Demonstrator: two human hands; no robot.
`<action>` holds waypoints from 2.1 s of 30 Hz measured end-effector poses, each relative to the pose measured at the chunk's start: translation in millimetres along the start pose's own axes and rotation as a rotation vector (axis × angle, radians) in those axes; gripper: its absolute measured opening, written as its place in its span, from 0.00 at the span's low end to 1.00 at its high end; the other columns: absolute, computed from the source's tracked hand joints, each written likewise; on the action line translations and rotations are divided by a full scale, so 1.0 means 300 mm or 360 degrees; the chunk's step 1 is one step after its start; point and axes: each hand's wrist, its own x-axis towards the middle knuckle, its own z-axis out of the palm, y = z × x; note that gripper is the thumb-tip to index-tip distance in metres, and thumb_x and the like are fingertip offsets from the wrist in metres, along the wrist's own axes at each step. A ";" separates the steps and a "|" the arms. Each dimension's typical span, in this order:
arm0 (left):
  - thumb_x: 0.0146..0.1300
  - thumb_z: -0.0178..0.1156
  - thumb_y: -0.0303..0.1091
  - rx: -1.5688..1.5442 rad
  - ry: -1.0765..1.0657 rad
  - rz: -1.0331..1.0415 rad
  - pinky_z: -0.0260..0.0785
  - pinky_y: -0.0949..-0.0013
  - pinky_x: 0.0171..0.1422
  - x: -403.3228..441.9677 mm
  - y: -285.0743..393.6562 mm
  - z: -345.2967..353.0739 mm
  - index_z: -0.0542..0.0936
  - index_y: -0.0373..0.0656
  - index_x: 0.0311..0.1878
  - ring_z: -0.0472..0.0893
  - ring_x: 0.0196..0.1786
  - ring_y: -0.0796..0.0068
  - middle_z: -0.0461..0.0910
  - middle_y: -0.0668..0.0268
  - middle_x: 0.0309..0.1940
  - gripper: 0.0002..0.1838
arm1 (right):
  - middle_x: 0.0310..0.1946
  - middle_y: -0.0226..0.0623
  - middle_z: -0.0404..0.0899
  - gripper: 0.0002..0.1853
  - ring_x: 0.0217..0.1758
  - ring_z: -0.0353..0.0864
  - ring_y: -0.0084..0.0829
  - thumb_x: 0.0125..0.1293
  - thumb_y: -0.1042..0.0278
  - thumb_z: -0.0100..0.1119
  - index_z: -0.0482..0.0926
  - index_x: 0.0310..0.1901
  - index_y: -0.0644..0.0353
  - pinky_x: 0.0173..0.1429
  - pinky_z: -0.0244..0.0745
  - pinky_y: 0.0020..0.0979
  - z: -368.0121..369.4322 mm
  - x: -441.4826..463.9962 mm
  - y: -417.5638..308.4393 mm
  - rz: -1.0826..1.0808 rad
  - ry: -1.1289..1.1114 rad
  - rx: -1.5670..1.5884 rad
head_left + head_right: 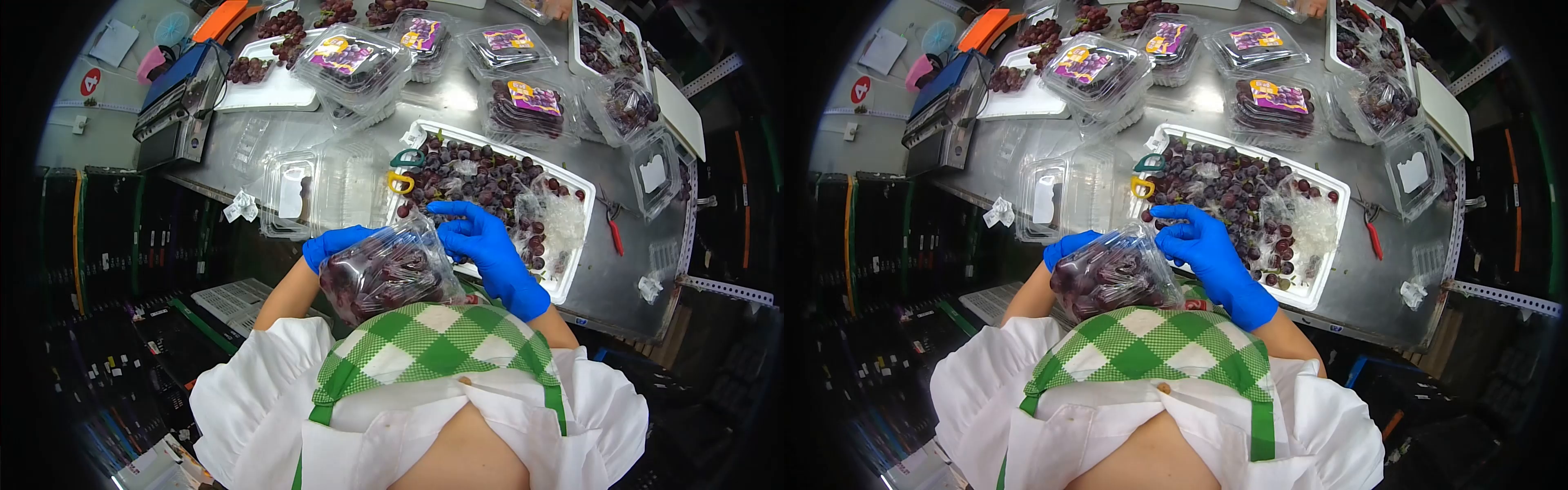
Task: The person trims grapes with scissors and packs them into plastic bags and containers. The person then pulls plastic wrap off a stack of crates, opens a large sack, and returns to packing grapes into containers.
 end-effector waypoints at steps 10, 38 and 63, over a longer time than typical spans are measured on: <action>0.58 0.48 0.30 -0.0414 -0.0218 -0.0126 0.66 0.75 0.49 0.088 -0.030 -0.057 0.69 0.37 0.50 0.74 0.44 0.73 0.73 0.61 0.44 0.16 | 0.31 0.32 0.73 0.15 0.31 0.69 0.17 0.54 0.73 0.51 0.70 0.46 0.60 0.37 0.67 0.22 -0.040 0.018 0.013 -0.0283 0.0047 -0.0218; 0.60 0.44 0.31 0.0017 -0.0166 -0.0045 0.66 0.74 0.50 0.112 0.035 -0.059 0.66 0.37 0.53 0.74 0.44 0.75 0.72 0.61 0.46 0.18 | 0.23 0.24 0.68 0.20 0.28 0.64 0.13 0.48 0.80 0.50 0.69 0.47 0.60 0.36 0.62 0.16 -0.077 0.069 0.018 -0.0381 0.0012 0.0056; 0.59 0.45 0.30 -0.0660 -0.0333 -0.0357 0.65 0.74 0.51 0.083 0.098 0.028 0.67 0.37 0.51 0.73 0.45 0.72 0.72 0.61 0.46 0.17 | 0.20 0.26 0.66 0.10 0.23 0.62 0.18 0.59 0.63 0.46 0.72 0.30 0.61 0.29 0.60 0.20 -0.103 0.029 -0.042 -0.0170 0.0155 0.0220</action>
